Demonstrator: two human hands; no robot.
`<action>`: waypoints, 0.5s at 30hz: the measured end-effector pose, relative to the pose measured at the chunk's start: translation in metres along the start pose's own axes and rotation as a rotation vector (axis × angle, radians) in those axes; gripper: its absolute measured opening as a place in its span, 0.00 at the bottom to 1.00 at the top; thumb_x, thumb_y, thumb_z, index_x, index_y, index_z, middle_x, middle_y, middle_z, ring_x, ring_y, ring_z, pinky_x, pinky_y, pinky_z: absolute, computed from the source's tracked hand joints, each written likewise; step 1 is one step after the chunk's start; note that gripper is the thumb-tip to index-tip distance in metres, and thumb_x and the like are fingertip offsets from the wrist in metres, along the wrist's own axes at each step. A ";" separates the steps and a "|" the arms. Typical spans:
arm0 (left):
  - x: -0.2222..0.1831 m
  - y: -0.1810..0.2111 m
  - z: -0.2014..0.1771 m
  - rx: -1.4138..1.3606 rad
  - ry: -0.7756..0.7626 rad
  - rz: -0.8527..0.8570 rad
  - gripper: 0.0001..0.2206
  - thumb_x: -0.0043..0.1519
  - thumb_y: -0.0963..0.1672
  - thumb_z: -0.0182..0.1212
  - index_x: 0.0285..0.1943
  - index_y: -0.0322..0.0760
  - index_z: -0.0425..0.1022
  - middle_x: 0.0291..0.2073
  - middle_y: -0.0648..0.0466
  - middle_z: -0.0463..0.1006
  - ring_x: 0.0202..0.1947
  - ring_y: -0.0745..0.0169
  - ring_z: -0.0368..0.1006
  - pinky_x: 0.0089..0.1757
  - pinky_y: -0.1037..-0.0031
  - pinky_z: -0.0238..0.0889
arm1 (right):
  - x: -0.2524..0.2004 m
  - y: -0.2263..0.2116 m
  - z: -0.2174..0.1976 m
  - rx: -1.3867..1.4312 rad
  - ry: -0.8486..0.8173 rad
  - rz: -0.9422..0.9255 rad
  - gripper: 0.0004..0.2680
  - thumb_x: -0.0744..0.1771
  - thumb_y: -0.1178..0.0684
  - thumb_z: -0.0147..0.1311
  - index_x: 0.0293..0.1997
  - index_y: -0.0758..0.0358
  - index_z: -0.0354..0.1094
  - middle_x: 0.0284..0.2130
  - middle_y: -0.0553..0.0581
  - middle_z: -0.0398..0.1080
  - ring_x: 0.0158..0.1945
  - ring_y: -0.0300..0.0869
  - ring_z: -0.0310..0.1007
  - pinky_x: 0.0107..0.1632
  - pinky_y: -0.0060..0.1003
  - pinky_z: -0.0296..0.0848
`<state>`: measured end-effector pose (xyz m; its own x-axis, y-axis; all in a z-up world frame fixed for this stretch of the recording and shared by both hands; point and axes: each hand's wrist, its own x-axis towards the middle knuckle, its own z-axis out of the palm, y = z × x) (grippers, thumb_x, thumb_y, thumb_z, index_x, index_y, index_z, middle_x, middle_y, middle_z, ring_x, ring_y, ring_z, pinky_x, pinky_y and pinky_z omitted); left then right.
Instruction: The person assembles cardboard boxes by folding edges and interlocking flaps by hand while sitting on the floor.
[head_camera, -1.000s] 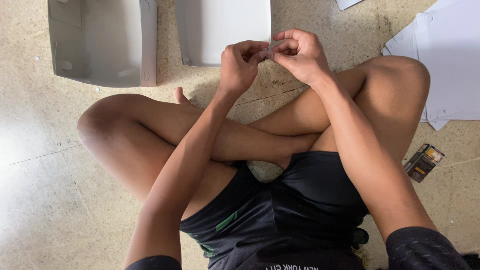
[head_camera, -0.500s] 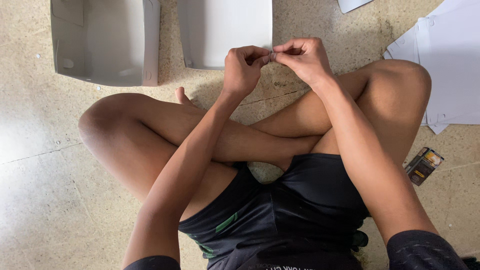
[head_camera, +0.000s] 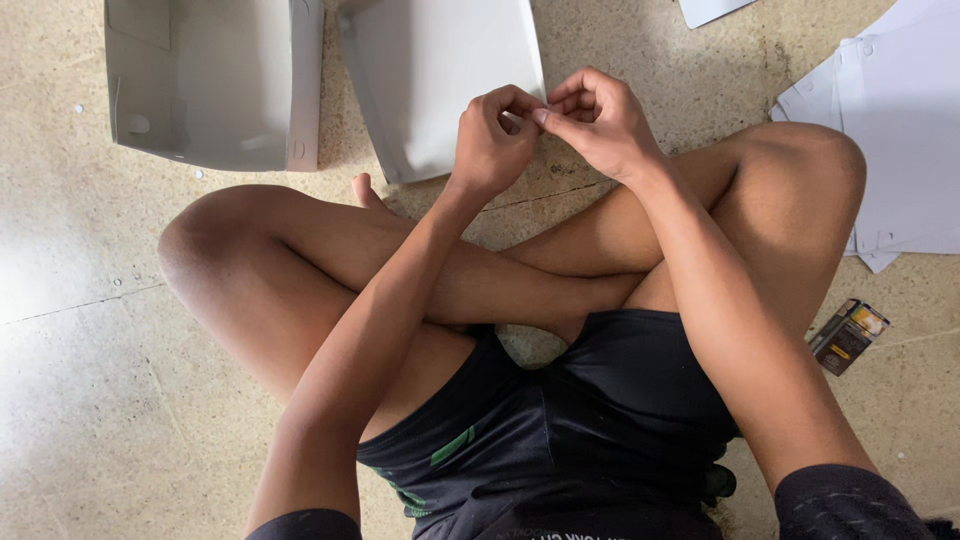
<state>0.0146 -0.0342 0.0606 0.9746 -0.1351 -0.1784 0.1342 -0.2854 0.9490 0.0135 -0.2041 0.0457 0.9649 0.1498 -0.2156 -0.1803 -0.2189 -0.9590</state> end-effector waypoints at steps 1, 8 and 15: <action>0.002 -0.002 0.000 -0.001 0.000 0.002 0.04 0.54 0.40 0.55 0.28 0.41 0.75 0.21 0.62 0.75 0.14 0.81 0.53 0.20 0.79 0.47 | 0.001 0.001 0.000 -0.001 0.001 -0.002 0.07 0.66 0.55 0.66 0.39 0.58 0.68 0.31 0.48 0.73 0.35 0.28 0.70 0.40 0.21 0.72; 0.009 -0.040 0.015 0.011 -0.057 0.019 0.08 0.57 0.38 0.46 0.40 0.41 0.68 0.28 0.57 0.74 0.19 0.69 0.65 0.27 0.74 0.60 | -0.007 -0.014 0.008 -0.262 0.044 -0.014 0.05 0.62 0.61 0.56 0.39 0.60 0.70 0.30 0.49 0.73 0.33 0.32 0.71 0.37 0.24 0.73; 0.011 -0.064 0.025 -0.004 -0.160 0.043 0.20 0.51 0.35 0.37 0.53 0.38 0.54 0.30 0.53 0.72 0.26 0.57 0.67 0.30 0.66 0.60 | -0.008 -0.006 0.010 -0.488 0.096 0.065 0.05 0.62 0.52 0.62 0.35 0.60 0.79 0.27 0.53 0.79 0.31 0.34 0.79 0.36 0.31 0.74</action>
<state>0.0125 -0.0407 -0.0085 0.9385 -0.2965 -0.1768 0.0944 -0.2723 0.9576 0.0047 -0.1945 0.0515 0.9721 0.0365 -0.2316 -0.1520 -0.6540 -0.7411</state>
